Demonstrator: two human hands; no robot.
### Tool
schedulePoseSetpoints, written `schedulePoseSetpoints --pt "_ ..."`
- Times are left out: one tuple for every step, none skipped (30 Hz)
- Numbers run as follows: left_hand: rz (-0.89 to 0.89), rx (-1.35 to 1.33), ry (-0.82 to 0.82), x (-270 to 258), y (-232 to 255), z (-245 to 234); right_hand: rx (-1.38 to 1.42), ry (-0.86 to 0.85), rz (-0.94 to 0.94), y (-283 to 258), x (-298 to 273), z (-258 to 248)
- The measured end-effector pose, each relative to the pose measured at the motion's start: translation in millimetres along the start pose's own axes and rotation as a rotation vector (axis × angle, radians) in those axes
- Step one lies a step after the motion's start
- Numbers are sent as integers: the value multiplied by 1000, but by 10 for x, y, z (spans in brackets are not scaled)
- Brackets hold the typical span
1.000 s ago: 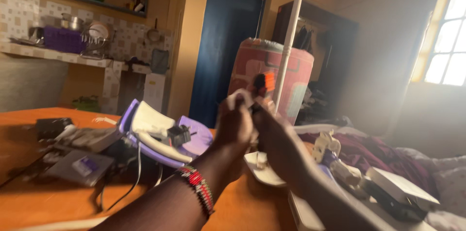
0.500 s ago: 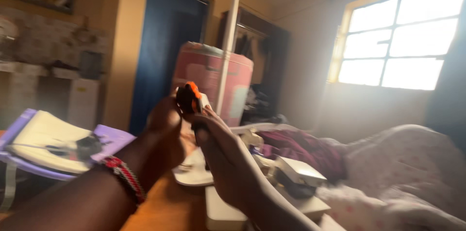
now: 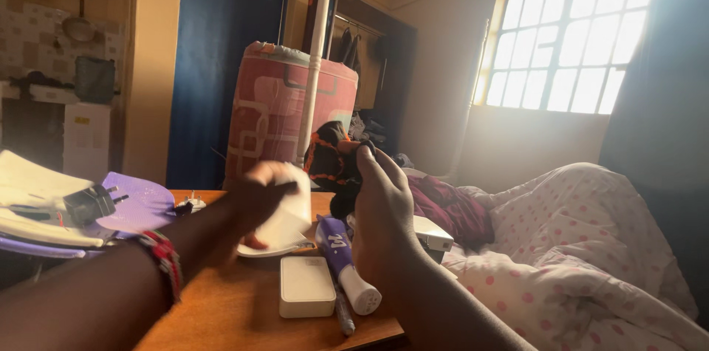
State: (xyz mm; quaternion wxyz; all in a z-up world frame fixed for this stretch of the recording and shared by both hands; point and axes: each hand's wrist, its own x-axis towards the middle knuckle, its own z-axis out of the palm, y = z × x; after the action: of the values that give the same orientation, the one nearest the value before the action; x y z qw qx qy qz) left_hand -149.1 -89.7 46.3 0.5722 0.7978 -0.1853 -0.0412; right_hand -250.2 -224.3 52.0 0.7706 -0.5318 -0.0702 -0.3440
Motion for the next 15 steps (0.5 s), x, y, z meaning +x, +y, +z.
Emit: schedulePoseSetpoints --pt "-18 46 -19 -10 -37 28 19 -12 16 -7 6 -17" --pt "-35 92 -37 -39 -70 84 39 -24 33 -18 10 -34" --pt "-55 140 -56 -86 -100 157 54 -26 46 -27 1 -56" --pt "-75 187 -76 -141 -120 230 68 -29 59 -38 -13 -79" --pt "-95 229 -97 -196 -131 300 79 -32 72 -56 -26 -103" --pt "-115 272 -117 -236 -130 343 83 -27 91 -73 -43 -128" --pt "-137 345 -134 -267 -130 381 82 -22 108 -100 -66 -175" --pt "-158 419 -151 -291 -143 415 81 -16 126 -128 -80 -218" --pt "-178 493 -166 -287 -153 439 85 -21 105 -152 -77 -246" --pt "-160 584 -147 -256 -150 497 88 -26 85 -172 -72 -273" --pt "-145 678 -127 -226 -161 567 95 -30 68 -181 -79 -293" --pt "-130 772 -107 -201 -190 611 87 -48 85 -196 -88 -321" --pt "-150 765 -94 -167 -215 649 76 -62 96 -229 -86 -366" --pt "-171 757 -81 -136 -239 689 66 -76 107 -261 -81 -404" --pt "-196 750 -64 -114 -269 713 72 -95 103 -276 -84 -422"
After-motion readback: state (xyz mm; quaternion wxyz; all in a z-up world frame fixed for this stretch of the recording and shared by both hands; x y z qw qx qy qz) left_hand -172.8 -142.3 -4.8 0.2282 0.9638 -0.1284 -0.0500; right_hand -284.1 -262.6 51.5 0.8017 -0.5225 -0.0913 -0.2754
